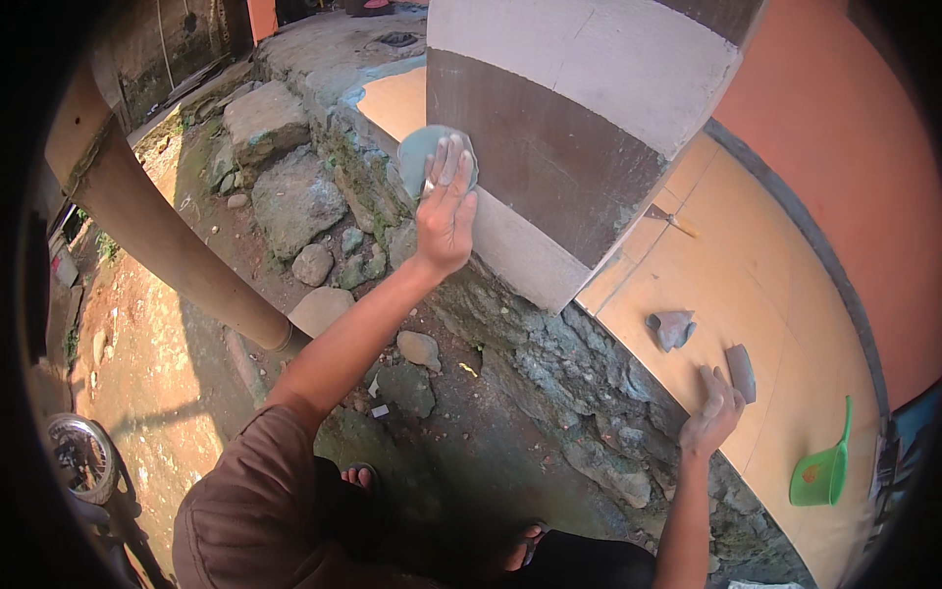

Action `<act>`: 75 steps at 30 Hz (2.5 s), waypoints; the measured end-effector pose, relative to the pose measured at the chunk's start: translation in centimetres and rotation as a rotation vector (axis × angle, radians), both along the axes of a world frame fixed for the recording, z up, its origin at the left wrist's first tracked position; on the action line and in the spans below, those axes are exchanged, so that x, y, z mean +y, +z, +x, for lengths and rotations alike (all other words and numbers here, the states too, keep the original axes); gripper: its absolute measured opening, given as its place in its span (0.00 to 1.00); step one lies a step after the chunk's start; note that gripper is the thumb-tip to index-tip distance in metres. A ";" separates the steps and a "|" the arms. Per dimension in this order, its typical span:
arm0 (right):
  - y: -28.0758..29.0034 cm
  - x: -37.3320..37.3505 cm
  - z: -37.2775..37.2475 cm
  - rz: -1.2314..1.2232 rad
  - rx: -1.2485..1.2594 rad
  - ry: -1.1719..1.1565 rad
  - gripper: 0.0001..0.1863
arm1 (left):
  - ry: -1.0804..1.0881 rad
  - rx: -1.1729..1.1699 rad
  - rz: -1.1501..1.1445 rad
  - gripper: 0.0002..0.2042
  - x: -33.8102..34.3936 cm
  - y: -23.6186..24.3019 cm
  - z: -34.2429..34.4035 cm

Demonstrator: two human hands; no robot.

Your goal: The person smooths a freshly poured concrete edge using a sanding block and a trowel. They repeatedly rub the surface and scrape excess material to refine the edge.

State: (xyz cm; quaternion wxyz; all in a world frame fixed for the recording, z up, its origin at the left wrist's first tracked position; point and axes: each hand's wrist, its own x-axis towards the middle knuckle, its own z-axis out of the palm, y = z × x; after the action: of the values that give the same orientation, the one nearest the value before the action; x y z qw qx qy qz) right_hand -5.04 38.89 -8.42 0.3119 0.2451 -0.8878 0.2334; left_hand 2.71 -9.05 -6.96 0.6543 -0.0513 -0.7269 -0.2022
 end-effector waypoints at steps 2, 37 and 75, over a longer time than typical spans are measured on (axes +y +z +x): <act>0.2 -0.8 0.5 0.054 0.032 0.025 0.44 | -0.014 0.180 0.076 0.24 -1.8 7.3 -1.4; -0.3 -1.7 0.7 0.193 0.207 -0.113 0.40 | -0.130 0.140 0.079 0.25 2.9 3.0 -0.8; -0.8 -1.9 0.0 0.136 0.199 -0.136 0.37 | -0.291 -0.005 -0.165 0.20 12.4 -1.4 -0.1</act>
State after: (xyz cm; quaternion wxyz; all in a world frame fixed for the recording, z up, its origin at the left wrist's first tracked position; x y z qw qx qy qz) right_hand -5.07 37.02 -9.24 0.3963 0.2268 -0.8808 0.1253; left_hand 2.65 3.36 -8.40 0.6097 -0.2089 -0.7277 -0.2348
